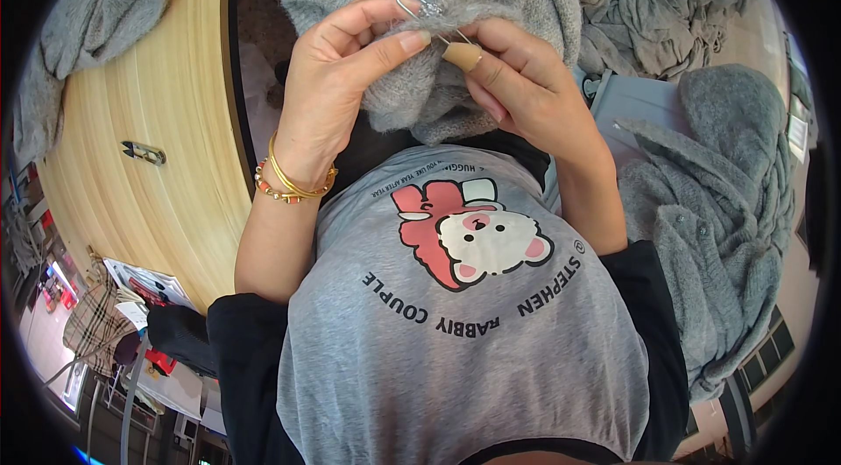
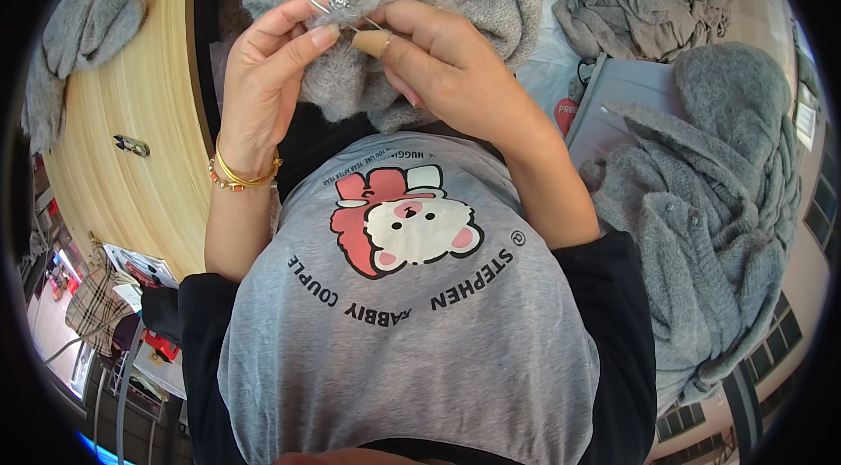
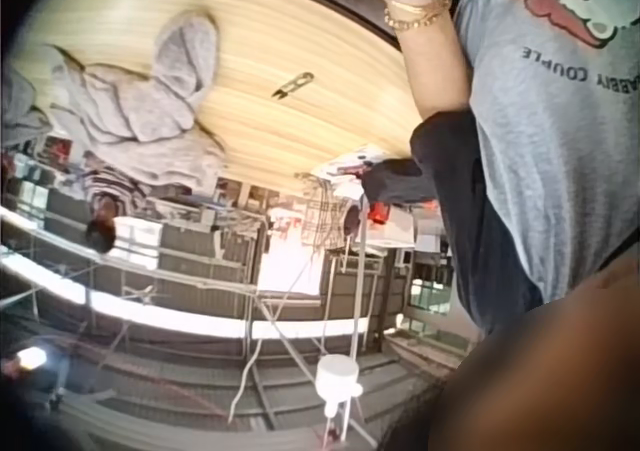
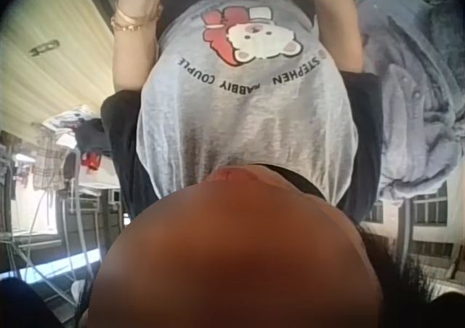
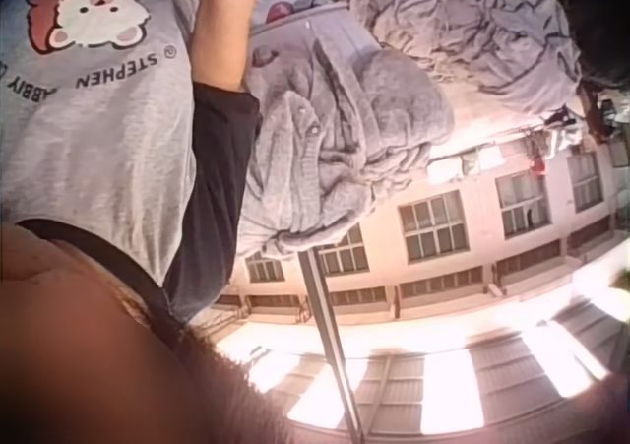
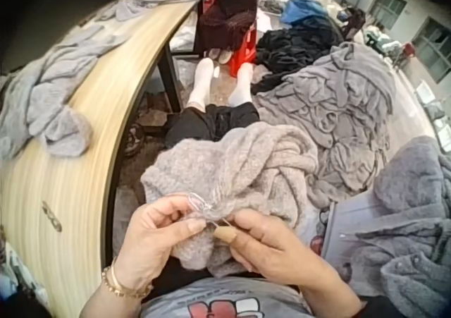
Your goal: Removing metal pins or clips from a grey garment using a hook tool.
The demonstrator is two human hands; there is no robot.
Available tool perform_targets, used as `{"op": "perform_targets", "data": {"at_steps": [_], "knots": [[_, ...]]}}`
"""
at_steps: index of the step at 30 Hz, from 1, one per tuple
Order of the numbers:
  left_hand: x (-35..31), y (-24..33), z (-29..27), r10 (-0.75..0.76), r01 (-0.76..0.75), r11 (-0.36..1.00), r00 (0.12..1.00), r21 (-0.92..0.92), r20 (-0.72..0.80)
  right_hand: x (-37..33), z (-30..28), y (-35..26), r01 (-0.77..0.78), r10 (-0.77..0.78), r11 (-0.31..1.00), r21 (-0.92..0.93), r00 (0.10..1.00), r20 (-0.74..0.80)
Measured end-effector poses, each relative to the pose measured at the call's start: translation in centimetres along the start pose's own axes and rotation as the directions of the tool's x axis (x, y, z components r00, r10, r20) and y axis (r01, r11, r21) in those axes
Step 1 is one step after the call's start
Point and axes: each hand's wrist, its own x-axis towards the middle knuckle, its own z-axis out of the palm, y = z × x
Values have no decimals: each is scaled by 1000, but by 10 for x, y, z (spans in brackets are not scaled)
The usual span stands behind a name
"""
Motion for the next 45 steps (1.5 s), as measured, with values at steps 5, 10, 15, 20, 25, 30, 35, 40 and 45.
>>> {"op": "perform_targets", "data": {"at_steps": [5, 10, 15, 20, 25, 30, 35, 40, 45], "knots": [[5, -7, 3, 167, -160, 972, 986, 171, -26, 0, -2, 0, -120, 115, 984, 133, 993, 40], [5, -9, 3, 316, -304, 850, 948, 431, 44, -3, -3, 0, -203, 195, 945, 256, 979, 55], [6, -8, 6, 109, -103, 973, 994, 206, -19, -2, -1, 13, -164, 168, 966, 198, 986, -2], [19, -20, -1, 194, -90, 822, 973, 563, -127, -4, 0, 33, -169, 197, 956, 241, 976, -97], [26, -21, -4, 18, 3, 896, 999, 445, -41, -1, 0, 41, -186, 220, 897, 401, 975, -41], [29, -25, -3, 18, -16, 888, 1000, 460, -1, 2, 0, 45, -183, 236, 867, 464, 970, -57], [28, -19, 2, -26, 39, 972, 998, 233, -59, 5, -2, 44, -185, 243, 821, 540, 969, -39], [29, -17, 1, -35, 41, 991, 998, 129, -44, 9, -5, 42, -202, 234, 797, 570, 972, 18], [26, -14, 1, -3, 6, 998, 999, 63, -45, 11, -7, 39, -218, 206, 716, 664, 974, 97]]}}
